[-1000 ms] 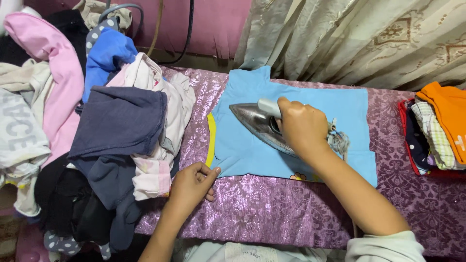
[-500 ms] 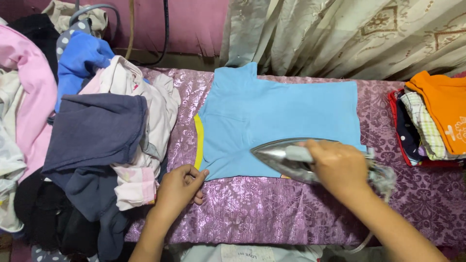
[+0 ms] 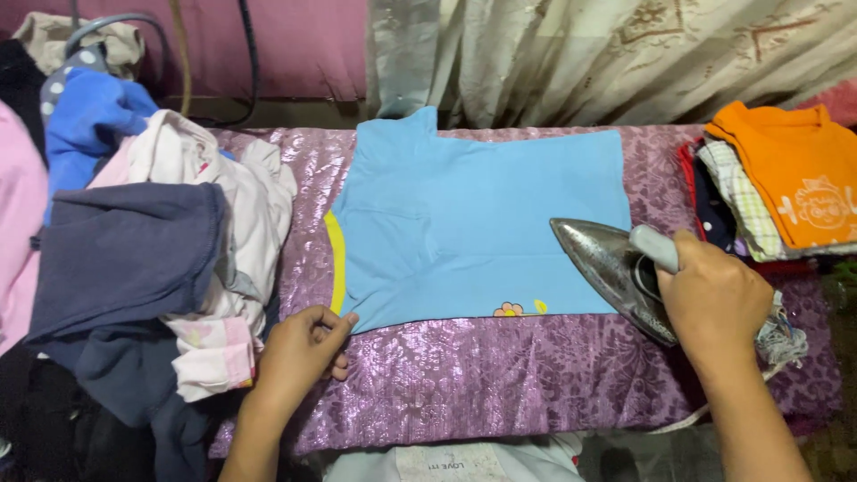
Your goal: Ironing and folding a blue child's shirt on an ironing board.
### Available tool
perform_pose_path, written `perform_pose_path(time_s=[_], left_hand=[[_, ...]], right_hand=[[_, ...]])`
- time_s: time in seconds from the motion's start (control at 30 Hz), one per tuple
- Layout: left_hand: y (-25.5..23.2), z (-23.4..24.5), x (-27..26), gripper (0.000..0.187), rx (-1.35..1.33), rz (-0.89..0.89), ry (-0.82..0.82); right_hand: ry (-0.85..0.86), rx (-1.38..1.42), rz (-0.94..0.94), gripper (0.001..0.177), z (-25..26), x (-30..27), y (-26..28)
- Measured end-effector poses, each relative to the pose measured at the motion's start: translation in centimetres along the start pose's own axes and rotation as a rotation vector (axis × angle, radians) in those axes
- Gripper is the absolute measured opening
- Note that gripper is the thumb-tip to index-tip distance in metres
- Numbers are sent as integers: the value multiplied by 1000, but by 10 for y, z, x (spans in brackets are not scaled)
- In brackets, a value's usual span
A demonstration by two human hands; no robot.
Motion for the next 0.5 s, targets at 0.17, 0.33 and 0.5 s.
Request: perform_pose_path(time_s=[0.17, 0.33, 0.5], left_hand=[[-1, 0, -2, 33, 10, 4, 3], [-11, 4, -4, 38, 130, -2, 5], [-27, 8, -5, 38, 389, -55, 23]], right_hand=[[9, -15, -119, 27, -13, -14, -36], [-125, 563, -306, 22, -8, -40, -88], [-448, 1018, -564, 28, -80, -105, -193]])
Point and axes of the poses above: each hand's wrist, its own x-axis towards the middle knuckle, its own z-axis out of the back of the hand, y = z × x, the point moved 4 cm from there along x, towards the middle knuckle, and after that the axes turned 8 degrees about -z, right-handed, at the moved point
